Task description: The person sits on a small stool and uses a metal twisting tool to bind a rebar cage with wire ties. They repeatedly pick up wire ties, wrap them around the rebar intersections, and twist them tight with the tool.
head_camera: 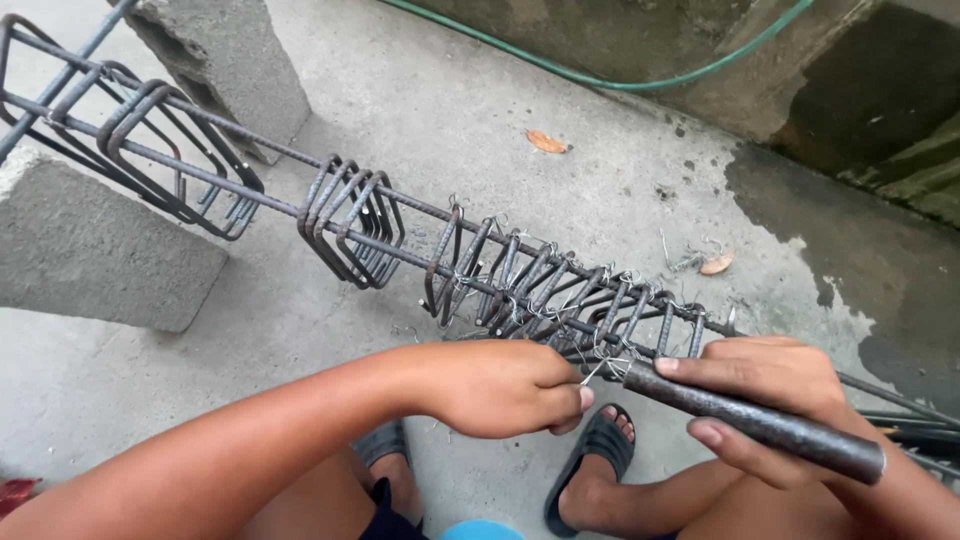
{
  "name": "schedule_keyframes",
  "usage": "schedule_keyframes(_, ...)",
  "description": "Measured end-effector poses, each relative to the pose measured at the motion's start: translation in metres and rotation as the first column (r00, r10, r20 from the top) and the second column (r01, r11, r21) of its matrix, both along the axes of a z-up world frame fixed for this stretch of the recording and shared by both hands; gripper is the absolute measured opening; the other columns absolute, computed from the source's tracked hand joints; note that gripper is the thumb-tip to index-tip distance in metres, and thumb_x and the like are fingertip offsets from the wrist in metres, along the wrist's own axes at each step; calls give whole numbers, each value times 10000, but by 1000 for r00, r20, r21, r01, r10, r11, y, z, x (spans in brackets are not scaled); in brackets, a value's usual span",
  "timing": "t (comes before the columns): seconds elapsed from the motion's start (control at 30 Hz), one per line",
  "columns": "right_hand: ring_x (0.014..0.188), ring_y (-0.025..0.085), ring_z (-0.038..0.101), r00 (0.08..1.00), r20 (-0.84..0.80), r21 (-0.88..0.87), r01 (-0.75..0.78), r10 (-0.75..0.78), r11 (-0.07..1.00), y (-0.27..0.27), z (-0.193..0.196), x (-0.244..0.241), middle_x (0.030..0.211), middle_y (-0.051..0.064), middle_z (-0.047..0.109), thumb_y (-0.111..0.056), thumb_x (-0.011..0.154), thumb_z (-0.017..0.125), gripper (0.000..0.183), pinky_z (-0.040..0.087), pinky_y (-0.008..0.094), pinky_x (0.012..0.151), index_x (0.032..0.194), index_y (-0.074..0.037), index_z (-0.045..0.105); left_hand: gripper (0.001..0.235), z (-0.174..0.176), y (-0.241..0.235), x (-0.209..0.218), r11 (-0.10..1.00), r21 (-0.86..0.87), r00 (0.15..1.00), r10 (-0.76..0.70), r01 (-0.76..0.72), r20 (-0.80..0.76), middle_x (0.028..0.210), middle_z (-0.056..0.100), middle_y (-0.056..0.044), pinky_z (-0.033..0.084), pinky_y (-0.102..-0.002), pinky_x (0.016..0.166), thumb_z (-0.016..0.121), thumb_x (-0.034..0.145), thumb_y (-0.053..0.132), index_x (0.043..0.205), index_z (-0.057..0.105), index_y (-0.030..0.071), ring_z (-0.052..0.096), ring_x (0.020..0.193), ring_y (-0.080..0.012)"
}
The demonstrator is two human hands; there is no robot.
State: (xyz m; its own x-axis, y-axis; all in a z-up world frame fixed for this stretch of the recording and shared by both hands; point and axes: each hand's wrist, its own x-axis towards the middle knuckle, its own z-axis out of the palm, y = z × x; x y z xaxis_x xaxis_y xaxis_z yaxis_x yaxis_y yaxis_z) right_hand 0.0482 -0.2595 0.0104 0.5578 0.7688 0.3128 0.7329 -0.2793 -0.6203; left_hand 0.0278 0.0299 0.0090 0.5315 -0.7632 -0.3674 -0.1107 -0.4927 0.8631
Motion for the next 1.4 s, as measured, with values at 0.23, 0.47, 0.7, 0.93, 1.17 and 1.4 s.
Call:
schedule_keyframes(0.23, 462, 121, 534, 979, 180, 65, -109, 96, 992, 11, -2, 0, 601, -8, 646, -182, 731, 698, 356, 472, 240, 485, 1047, -23, 725, 451, -7, -4, -1, 999, -36, 998, -24, 22, -58, 808, 689, -66, 551, -379, 730, 397, 1023, 340, 853, 691, 44, 597, 717, -220)
schedule_keyframes(0.47, 434, 130, 544, 999, -41, 19, -2, 3, 1000, 10, -4, -4, 562, -11, 673, -202, 705, 682, 377, 458, 245, 469, 1052, -71, 752, 451, -13, -8, -1, 996, -62, 997, -66, 63, -37, 777, 675, -69, 541, -389, 712, 390, 1028, 335, 833, 683, 54, 587, 698, -231)
schedule_keyframes(0.7, 482, 134, 663, 986, -148, 1, 73, -72, 997, 2, 3, -6, 689, 28, 810, -207, 687, 664, 380, 553, 229, 509, 1017, -50, 771, 455, -13, -8, 0, 999, -34, 995, -39, 36, -88, 804, 672, -61, 537, -384, 732, 389, 1031, 354, 850, 677, 52, 592, 735, -222)
schedule_keyframes(0.93, 386, 107, 625, 948, -293, -17, 126, -126, 992, 4, 1, -3, 635, 21, 831, -200, 714, 673, 328, 495, 224, 424, 977, -56, 806, 435, -18, -9, -2, 1000, -15, 996, -10, 9, -91, 806, 672, -70, 539, -387, 740, 388, 1027, 333, 854, 673, 52, 593, 739, -227)
schedule_keyframes(1.17, 538, 128, 689, 852, -475, -91, 203, -222, 975, -5, -13, 6, 755, 65, 875, -227, 759, 650, 379, 524, 247, 509, 1032, -31, 825, 450, -21, -11, -4, 999, -17, 998, 47, -48, -30, 834, 716, -83, 564, -397, 745, 389, 1033, 343, 864, 687, 52, 641, 735, -246)
schedule_keyframes(1.4, 582, 166, 632, 685, -673, -175, 221, -280, 959, -16, -21, 21, 723, 128, 867, -222, 731, 695, 414, 453, 287, 529, 976, 43, 898, 414, -14, -14, -12, 998, 66, 986, -12, 1, 164, 818, 743, -182, 554, -498, 665, 416, 1029, 293, 829, 639, 7, 648, 661, -418)
